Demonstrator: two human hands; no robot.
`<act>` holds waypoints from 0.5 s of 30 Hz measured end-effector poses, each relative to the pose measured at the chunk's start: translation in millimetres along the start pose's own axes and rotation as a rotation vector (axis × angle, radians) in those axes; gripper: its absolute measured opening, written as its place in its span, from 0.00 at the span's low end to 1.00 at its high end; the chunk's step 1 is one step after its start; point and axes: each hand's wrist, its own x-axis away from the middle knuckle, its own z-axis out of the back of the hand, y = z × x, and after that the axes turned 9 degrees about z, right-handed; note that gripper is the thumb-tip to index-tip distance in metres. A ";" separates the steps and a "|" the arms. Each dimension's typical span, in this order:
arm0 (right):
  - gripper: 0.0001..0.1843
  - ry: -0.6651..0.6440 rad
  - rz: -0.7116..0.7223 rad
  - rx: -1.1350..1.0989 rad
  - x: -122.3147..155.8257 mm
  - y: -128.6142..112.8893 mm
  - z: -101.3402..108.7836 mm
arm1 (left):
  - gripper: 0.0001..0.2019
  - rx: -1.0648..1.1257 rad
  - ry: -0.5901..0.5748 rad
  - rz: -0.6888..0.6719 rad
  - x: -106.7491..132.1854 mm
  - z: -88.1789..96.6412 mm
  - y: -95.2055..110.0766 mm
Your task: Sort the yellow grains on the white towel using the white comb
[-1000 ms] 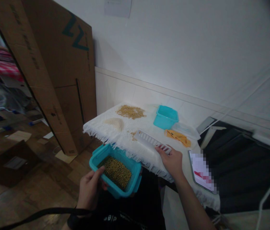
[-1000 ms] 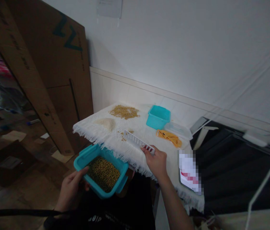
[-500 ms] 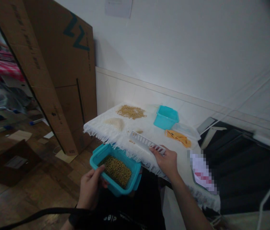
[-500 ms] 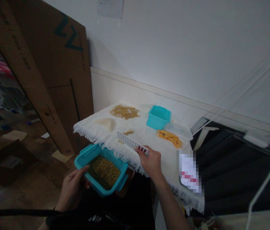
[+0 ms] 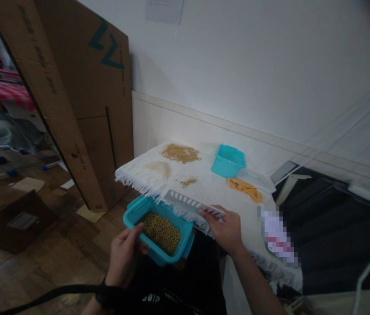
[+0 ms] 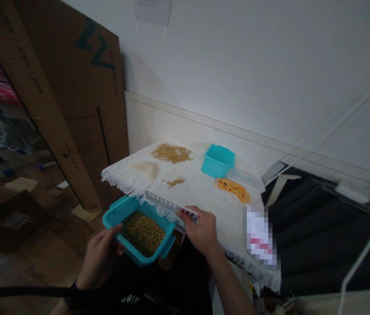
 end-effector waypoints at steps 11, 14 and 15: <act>0.27 0.127 -0.088 0.132 -51.5 48.2 -12.6 | 0.19 0.125 -0.011 0.133 -5.3 6.9 -16.5; 0.26 0.105 -0.083 0.125 -55.5 47.4 -18.7 | 0.20 0.124 -0.004 0.146 -2.4 6.0 -11.4; 0.26 0.109 -0.084 0.123 -56.2 47.0 -19.5 | 0.20 0.121 -0.005 0.151 -1.9 5.7 -10.4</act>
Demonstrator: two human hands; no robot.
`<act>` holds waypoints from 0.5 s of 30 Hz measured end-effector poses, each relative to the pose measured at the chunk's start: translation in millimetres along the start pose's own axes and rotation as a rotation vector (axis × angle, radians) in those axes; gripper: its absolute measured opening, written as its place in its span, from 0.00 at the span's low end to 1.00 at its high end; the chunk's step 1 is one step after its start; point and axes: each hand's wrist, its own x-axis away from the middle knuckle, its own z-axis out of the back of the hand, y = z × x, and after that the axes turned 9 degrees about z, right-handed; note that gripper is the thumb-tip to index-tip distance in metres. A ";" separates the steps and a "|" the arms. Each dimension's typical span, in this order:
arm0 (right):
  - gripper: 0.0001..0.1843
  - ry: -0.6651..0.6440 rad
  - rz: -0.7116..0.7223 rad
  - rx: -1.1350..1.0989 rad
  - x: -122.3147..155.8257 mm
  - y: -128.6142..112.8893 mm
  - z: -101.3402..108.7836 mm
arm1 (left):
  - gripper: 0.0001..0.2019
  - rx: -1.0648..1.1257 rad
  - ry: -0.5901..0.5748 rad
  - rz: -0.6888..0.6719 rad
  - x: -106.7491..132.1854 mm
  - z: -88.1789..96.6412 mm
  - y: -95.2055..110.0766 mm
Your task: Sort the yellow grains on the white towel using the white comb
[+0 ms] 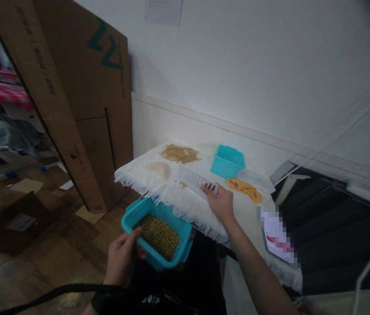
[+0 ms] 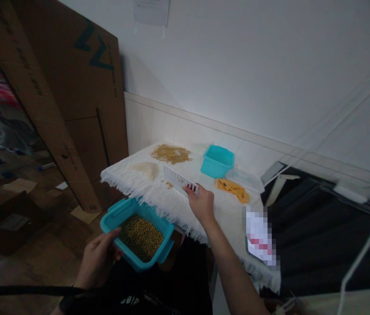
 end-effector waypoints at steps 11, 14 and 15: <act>0.26 -0.008 0.005 -0.012 1.7 3.5 2.7 | 0.20 -0.026 -0.018 -0.035 -6.1 3.2 -5.6; 0.25 -0.002 -0.001 -0.021 1.7 4.5 2.6 | 0.20 -0.066 -0.006 -0.064 -3.1 1.9 -3.0; 0.25 -0.004 -0.004 -0.024 1.7 4.3 2.5 | 0.20 -0.103 0.011 -0.093 -2.6 1.7 -2.8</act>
